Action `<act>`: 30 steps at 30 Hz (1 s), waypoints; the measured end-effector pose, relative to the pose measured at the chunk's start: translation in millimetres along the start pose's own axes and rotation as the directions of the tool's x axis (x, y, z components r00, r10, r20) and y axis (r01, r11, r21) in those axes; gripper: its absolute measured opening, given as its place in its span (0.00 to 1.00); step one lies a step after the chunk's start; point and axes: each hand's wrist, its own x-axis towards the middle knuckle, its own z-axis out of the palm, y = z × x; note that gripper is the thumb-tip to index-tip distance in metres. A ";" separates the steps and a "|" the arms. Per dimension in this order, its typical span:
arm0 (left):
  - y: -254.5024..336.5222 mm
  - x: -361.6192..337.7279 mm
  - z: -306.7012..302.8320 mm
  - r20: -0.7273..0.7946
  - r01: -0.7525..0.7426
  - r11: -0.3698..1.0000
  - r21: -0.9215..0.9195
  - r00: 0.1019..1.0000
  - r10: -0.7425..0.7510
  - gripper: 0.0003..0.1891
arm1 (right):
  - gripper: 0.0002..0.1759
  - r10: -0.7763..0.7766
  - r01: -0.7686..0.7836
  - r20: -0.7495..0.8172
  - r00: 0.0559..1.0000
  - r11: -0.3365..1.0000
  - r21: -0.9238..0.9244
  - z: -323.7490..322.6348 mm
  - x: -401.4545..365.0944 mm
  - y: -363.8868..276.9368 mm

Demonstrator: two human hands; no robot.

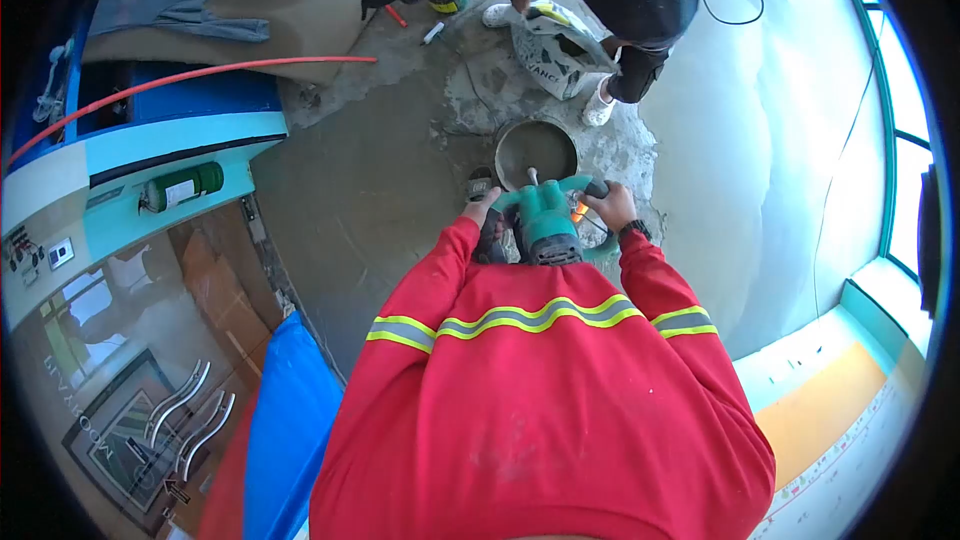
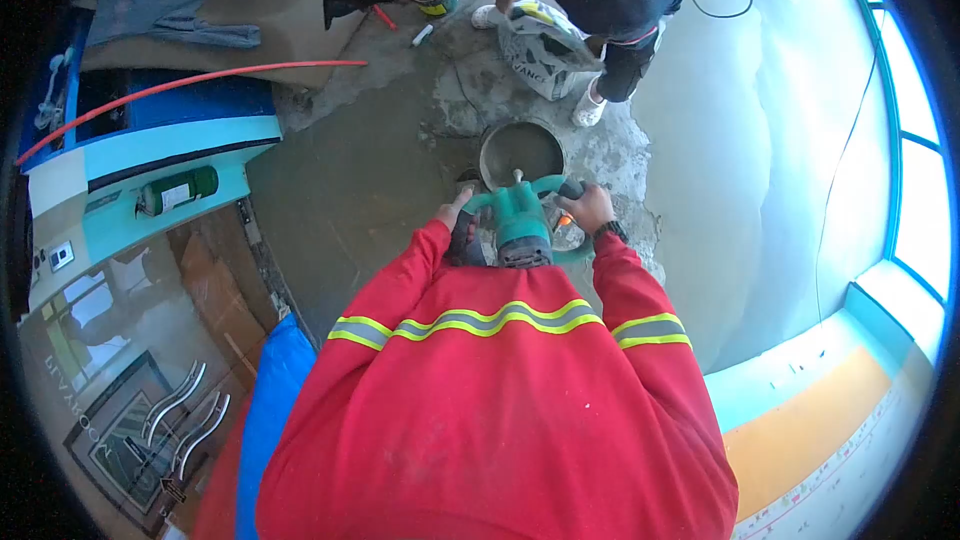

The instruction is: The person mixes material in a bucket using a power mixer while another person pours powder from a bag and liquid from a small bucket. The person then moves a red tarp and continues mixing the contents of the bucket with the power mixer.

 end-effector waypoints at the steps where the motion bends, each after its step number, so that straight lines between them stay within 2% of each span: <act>1: -2.3 -1.6 3.5 -0.025 0.034 0.998 -0.047 0.999 -0.035 0.36 | 0.27 -0.007 0.006 0.030 1.000 1.000 0.006 -3.3 5.4 -1.2; 3: -12.9 4.3 0.2 -0.025 0.014 0.995 -0.095 1.000 -0.016 0.36 | 0.28 -0.023 0.022 0.086 0.996 1.000 0.017 -9.7 15.8 -11.3; 7: -24.4 6.0 -5.3 -0.013 -0.005 0.988 -0.152 1.000 0.003 0.36 | 0.28 -0.064 0.075 0.103 0.993 0.992 -0.105 -11.9 24.7 -20.9; 13: -19.8 -10.1 2.1 -0.033 0.027 0.985 -0.168 0.999 -0.033 0.36 | 0.27 -0.058 0.065 0.119 0.991 0.996 -0.061 -12.5 23.4 -19.8; 20: -3.9 -6.4 -1.0 -0.059 -0.052 0.998 -0.039 0.997 0.050 0.36 | 0.26 -0.044 0.041 0.070 0.997 0.998 0.038 -15.1 8.9 -18.8; 30: 37.7 -0.2 -1.4 0.036 -0.076 0.976 0.205 0.997 0.070 0.36 | 0.24 0.039 -0.018 -0.196 0.980 0.994 0.104 -4.2 -28.0 -4.2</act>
